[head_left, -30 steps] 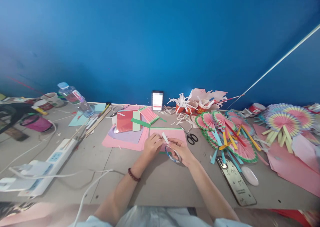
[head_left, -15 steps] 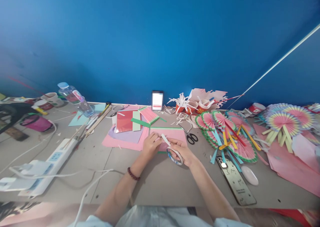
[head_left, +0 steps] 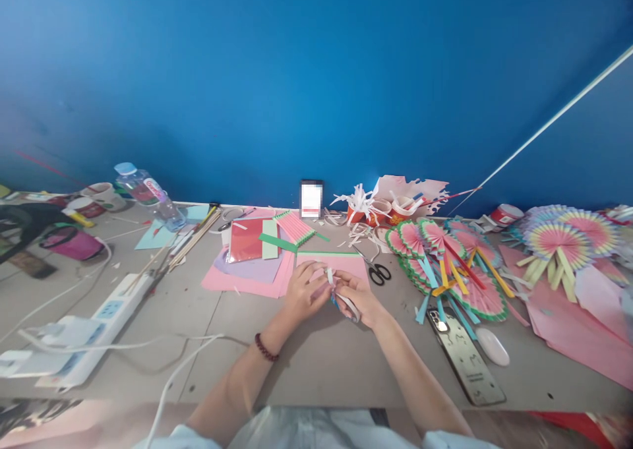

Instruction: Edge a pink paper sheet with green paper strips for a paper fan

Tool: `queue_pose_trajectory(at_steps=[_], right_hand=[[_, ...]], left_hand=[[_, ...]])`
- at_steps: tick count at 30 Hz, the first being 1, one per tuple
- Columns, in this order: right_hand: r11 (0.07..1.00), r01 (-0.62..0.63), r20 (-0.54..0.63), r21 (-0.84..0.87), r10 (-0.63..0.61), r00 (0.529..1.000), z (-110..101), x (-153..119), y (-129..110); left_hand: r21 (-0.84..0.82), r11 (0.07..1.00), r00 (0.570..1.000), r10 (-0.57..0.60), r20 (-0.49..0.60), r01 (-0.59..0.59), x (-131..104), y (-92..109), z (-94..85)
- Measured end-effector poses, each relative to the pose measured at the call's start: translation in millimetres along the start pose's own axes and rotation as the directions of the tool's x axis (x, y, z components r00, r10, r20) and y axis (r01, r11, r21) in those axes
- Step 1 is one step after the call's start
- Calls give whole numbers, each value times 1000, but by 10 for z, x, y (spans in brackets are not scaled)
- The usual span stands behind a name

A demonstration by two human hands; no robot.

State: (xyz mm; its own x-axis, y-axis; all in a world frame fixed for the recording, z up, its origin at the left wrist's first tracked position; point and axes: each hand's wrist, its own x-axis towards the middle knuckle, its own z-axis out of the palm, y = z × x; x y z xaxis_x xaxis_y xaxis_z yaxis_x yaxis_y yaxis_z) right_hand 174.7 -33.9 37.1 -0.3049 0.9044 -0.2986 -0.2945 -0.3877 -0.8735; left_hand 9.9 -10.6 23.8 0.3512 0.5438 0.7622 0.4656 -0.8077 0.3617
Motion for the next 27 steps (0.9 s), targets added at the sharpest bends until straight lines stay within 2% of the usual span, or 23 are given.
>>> queue_pose_trajectory(at_steps=[5,10,13,16,20,22,27], right_hand=[[997,42,-42,-69,-45,998,28,-6,-9],[984,103,-124,-146,-122,985,42,17,18],[971,131,-176,-198,-167,970,40,39,51],[946,164,-219,-280,-229,949,36,53,67],[922,174,-224,-347,-262,939,30,57,64],[918,177,-228,-354,-268,936,28,60,67],[912,176,-255,-370,-282,925,32,69,87]], left_hand=[[-95,993,990,-78,-119,66,24,8,49],[-161,963,963,-238,-125,217,52,27,29],[-202,930,939,-330,-93,307,52,29,28],[-287,855,892,-452,-6,432,48,34,37],[-400,708,794,-600,96,583,59,56,43],[-422,658,757,-643,117,624,74,71,40],[-485,545,693,-692,201,685,89,89,35]])
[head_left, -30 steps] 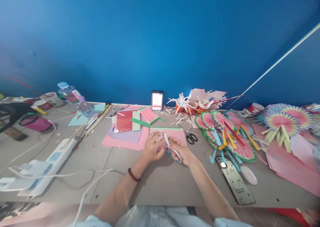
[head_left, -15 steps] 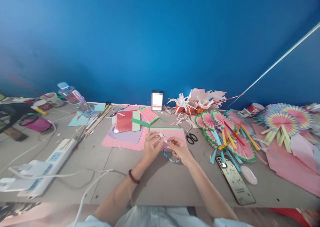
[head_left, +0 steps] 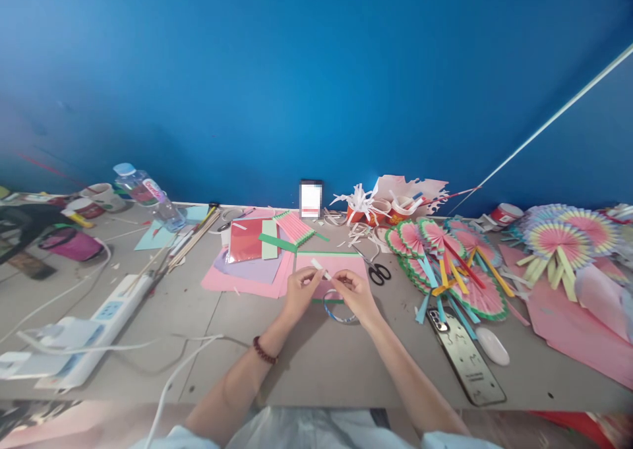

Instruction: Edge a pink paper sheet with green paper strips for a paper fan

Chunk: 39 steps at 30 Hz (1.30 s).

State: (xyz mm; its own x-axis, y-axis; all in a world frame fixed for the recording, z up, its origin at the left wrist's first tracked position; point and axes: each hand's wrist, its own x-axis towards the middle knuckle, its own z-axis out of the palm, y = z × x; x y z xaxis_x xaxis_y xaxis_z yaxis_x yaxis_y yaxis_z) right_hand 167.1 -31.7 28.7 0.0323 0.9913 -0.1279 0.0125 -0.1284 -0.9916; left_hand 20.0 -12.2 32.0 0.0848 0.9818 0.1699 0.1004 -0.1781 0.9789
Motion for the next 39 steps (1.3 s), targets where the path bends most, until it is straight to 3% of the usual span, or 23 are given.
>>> queue_pose_trajectory(at_steps=[9,18,31,39], right_hand=[[999,43,-10,-7,-43,999,-2,-2,18],[998,58,9,-10,-57,998,-25,38,96],[986,92,10,-137,-92,996,-62,82,181],[986,104,7,-132,-104,995,-62,81,166]], left_hand=[[-166,971,985,-174,12,174,-1,-38,18],[-262,927,961,-275,7,268,-6,-24,40],[-356,851,916,-398,41,386,-21,-8,62],[-404,836,924,-375,74,372,-27,-102,87]])
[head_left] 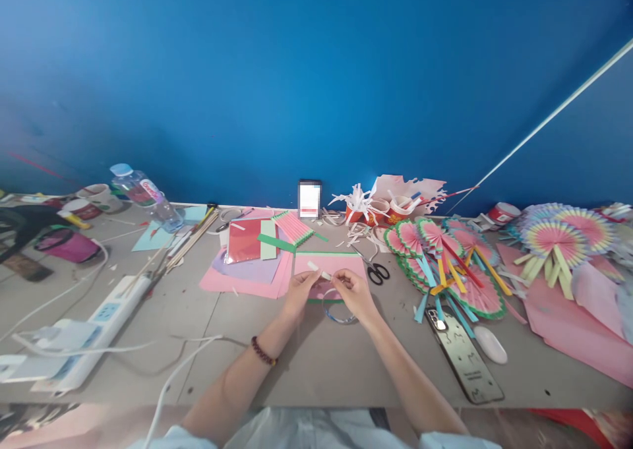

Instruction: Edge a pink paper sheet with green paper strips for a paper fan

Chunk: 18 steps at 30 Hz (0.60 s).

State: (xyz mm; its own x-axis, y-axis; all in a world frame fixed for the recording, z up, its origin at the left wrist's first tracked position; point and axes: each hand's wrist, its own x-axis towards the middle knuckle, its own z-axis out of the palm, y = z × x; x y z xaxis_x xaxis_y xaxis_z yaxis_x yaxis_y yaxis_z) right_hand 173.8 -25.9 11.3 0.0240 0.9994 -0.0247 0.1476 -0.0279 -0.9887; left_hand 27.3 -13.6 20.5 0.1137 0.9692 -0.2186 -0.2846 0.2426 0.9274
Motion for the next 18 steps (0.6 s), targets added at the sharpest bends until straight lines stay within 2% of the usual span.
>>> queue_pose_trajectory(at_steps=[9,14,18], right_hand=[[995,-2,19,97,0,1000,12,-19,-18],[997,13,17,82,-15,1000,40,-27,-26],[998,0,11,60,-1,1000,32,-11,-8]], left_hand=[[92,983,985,152,84,-160,2,46,12],[167,968,981,193,-22,-187,-18,33,28],[136,975,981,183,-56,-174,-24,55,24]])
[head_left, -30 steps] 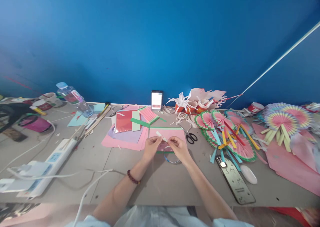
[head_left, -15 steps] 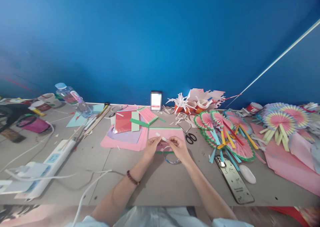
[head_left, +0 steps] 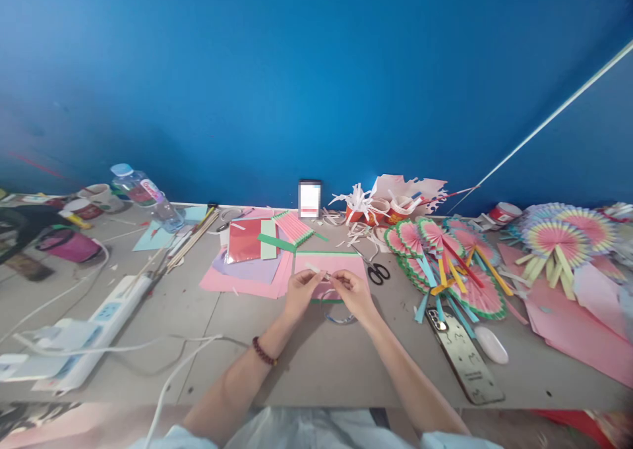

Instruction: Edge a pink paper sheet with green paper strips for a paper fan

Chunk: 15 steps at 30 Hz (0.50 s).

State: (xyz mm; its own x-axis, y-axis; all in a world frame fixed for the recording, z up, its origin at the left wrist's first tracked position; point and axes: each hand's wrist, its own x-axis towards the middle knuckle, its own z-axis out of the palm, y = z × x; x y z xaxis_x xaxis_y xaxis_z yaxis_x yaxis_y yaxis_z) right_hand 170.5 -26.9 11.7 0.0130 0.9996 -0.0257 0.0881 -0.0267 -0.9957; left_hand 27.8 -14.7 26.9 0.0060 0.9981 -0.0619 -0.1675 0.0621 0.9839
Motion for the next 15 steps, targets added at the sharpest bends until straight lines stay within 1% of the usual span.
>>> queue_pose_trajectory(at_steps=[4,8,15], right_hand=[[999,-20,-10,-28,20,1000,-31,14,14],[999,-29,-15,-42,28,999,-44,22,16],[998,5,15,-70,-3,1000,-43,9,-1]], left_hand=[[-15,998,998,-58,-22,58,31,27,-36],[-21,991,991,-136,-17,135,65,21,-65],[-44,993,994,-109,-29,108,83,14,-49]])
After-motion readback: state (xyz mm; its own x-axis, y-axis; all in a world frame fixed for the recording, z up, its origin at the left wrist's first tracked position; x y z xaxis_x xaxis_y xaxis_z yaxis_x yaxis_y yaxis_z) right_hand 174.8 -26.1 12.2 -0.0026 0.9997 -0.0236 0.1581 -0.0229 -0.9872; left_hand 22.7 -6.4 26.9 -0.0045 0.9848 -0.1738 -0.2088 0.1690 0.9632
